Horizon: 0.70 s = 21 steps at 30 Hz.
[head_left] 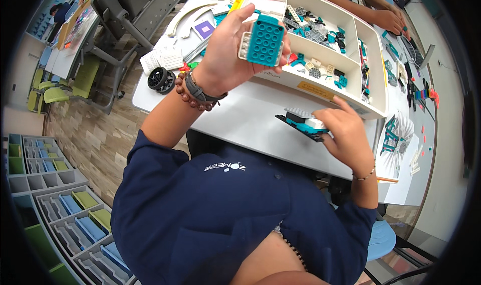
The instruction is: The person assembles LEGO Education bricks by selecting pieces from a compartmentalized tray and connecting them on a table. They repeatedly pick, align, and press together white, teal, and black bricks to build small structures, occasionally adjusting the arrangement.
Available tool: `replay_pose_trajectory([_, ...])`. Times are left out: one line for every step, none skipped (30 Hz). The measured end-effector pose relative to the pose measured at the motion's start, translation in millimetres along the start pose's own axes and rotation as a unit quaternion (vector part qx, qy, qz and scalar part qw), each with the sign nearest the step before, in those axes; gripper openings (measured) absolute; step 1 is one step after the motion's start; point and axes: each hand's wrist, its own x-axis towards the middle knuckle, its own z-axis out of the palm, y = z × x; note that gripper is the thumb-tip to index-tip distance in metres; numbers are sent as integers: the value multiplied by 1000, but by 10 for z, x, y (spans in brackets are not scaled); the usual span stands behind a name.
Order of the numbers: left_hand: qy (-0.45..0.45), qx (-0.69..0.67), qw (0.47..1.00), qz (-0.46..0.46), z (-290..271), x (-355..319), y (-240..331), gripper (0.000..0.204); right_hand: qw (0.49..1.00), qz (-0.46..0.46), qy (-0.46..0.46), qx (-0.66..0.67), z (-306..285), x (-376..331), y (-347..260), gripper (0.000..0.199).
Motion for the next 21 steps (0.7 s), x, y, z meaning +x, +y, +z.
replay_pose_trajectory([2,-27,1000,-12,-2,-3,-7,54,1000,-4,12,-20,48,-13,7,34])
replay_pose_trajectory([7,-31,999,-14,9,-1,3,54,999,-8,23,-40,86,-25,17,34])
replay_pose_trajectory([13,-35,999,-18,21,-7,-6,54,998,-11,34,-59,135,-51,32,33])
replay_pose_trajectory([20,-40,999,-23,30,-12,-14,54,997,-12,55,-52,190,-80,58,35])
replay_pose_trajectory([27,-17,999,-21,33,-14,-25,54,996,-11,59,-71,234,-103,63,34])
replay_pose_trajectory([33,6,999,-19,37,-5,-33,54,994,-10,64,-91,266,-126,66,33])
replay_pose_trajectory([38,29,999,-17,48,3,-41,54,991,-8,70,-112,301,-148,69,33])
replay_pose_trajectory([41,75,996,-8,71,-2,-47,52,989,-12,68,-133,349,-168,76,33])
replay_pose_trajectory([43,120,992,1,106,-10,-53,51,986,-14,65,-155,397,-188,84,33])
replay_pose_trajectory([45,165,985,10,138,-14,-65,50,982,-15,63,-176,438,-207,86,33])
replay_pose_trajectory([46,188,981,27,168,-14,-85,49,983,-12,53,-176,467,-221,71,34])
replay_pose_trajectory([46,211,975,45,194,-7,-111,48,983,-8,43,-176,492,-237,46,35])
replay_pose_trajectory([45,233,969,62,211,14,-130,47,984,-3,33,-176,518,-256,27,36])
replay_pose_trajectory([32,247,968,44,188,23,-117,47,985,8,20,-172,551,-281,24,40])
replay_pose_trajectory([14,265,963,39,182,22,-103,47,985,14,14,-170,562,-289,19,40])
replay_pose_trajectory([-4,282,959,34,182,21,-94,47,985,20,8,-168,566,-297,13,41])
replay_pose_trajectory([-22,300,953,29,187,24,-89,48,986,27,2,-166,564,-310,14,42])
replay_pose_trajectory([-34,318,947,25,222,18,-67,48,988,28,1,-150,558,-323,24,46])
replay_pose_trajectory([-46,349,934,53,235,23,-88,47,994,36,-6,-105,516,-321,23,46])
replay_pose_trajectory([-58,379,920,81,246,33,-116,46,997,45,-13,-59,435,-305,12,46])
replay_pose_trajectory([-68,408,904,110,255,37,-141,45,998,52,-21,-13,343,-292,-1,46])
